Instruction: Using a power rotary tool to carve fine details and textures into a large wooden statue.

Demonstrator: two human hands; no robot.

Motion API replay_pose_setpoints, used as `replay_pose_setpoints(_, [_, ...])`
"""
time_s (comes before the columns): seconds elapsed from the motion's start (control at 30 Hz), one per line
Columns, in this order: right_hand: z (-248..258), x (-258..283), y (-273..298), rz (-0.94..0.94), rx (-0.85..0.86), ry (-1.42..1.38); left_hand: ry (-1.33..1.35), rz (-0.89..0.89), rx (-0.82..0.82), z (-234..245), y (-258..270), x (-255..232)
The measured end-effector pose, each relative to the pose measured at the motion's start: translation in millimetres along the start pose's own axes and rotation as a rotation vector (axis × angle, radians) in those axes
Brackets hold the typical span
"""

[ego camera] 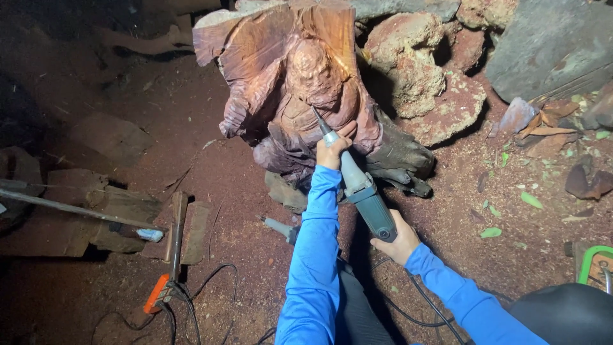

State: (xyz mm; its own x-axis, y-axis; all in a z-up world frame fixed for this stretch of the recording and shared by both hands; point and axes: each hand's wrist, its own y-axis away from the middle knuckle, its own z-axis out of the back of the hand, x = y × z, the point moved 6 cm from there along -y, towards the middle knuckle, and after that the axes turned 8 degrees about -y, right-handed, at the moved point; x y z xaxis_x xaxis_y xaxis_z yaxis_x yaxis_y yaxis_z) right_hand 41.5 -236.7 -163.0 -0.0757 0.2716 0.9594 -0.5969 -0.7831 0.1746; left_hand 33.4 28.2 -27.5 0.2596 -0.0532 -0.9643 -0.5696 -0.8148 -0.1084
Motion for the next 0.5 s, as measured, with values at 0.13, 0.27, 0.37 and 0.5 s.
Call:
replay_pose_setpoints(0.13, [0, 5, 2, -0.004, 0.018, -0.003, -0.022, -0.018, 0.000, -2, 3, -7])
replay_pose_setpoints(0.27, [1, 6, 5, -0.013, 0.025, -0.013, -0.035, -0.010, -0.017, -5, 6, -10])
replay_pose_setpoints(0.37, [2, 12, 8, -0.009, 0.025, -0.002, -0.024, -0.001, -0.032, -4, 5, -11])
replay_pose_setpoints(0.5, [7, 15, 7, -0.003, 0.022, 0.007, -0.054, -0.023, -0.031, -2, -2, 3])
